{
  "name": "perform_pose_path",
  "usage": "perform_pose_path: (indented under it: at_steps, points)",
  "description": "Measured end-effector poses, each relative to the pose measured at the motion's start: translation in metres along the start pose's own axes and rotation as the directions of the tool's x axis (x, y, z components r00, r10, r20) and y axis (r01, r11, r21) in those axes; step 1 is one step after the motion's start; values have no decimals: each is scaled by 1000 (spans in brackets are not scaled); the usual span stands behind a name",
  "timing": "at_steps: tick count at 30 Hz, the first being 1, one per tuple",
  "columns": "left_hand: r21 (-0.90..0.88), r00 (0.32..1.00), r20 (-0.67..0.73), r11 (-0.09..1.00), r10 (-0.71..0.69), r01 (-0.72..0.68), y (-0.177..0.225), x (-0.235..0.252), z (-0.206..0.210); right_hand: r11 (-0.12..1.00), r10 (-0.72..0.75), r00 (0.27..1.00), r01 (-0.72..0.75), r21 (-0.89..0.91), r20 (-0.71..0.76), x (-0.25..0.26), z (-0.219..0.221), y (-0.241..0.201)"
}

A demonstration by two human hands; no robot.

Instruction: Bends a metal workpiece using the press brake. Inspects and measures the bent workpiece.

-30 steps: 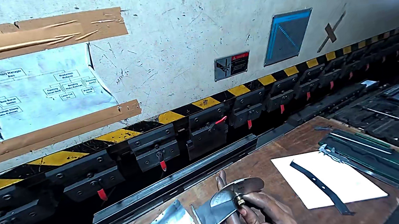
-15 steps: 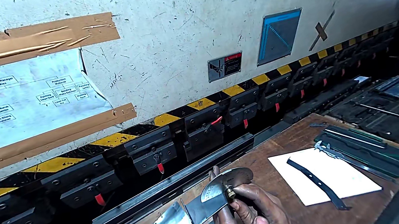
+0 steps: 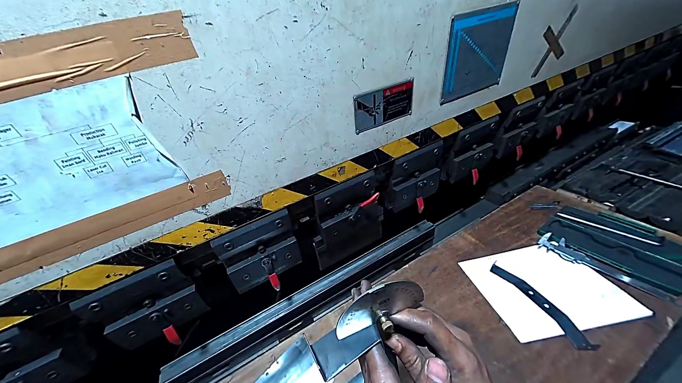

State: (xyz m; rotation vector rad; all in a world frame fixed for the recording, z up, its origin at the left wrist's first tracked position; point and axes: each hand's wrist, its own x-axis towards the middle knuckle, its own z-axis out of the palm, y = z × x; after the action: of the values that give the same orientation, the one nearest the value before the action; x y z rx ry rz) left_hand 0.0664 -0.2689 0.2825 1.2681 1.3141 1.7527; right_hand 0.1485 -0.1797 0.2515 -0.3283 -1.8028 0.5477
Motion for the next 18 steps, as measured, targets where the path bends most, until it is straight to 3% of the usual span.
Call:
perform_pose_path:
  at_steps: [18]
  points:
    - [-54,996,25,995,-86,88,-9,-3,-7,998,71,997,-71,-2,17,-17,9,8]
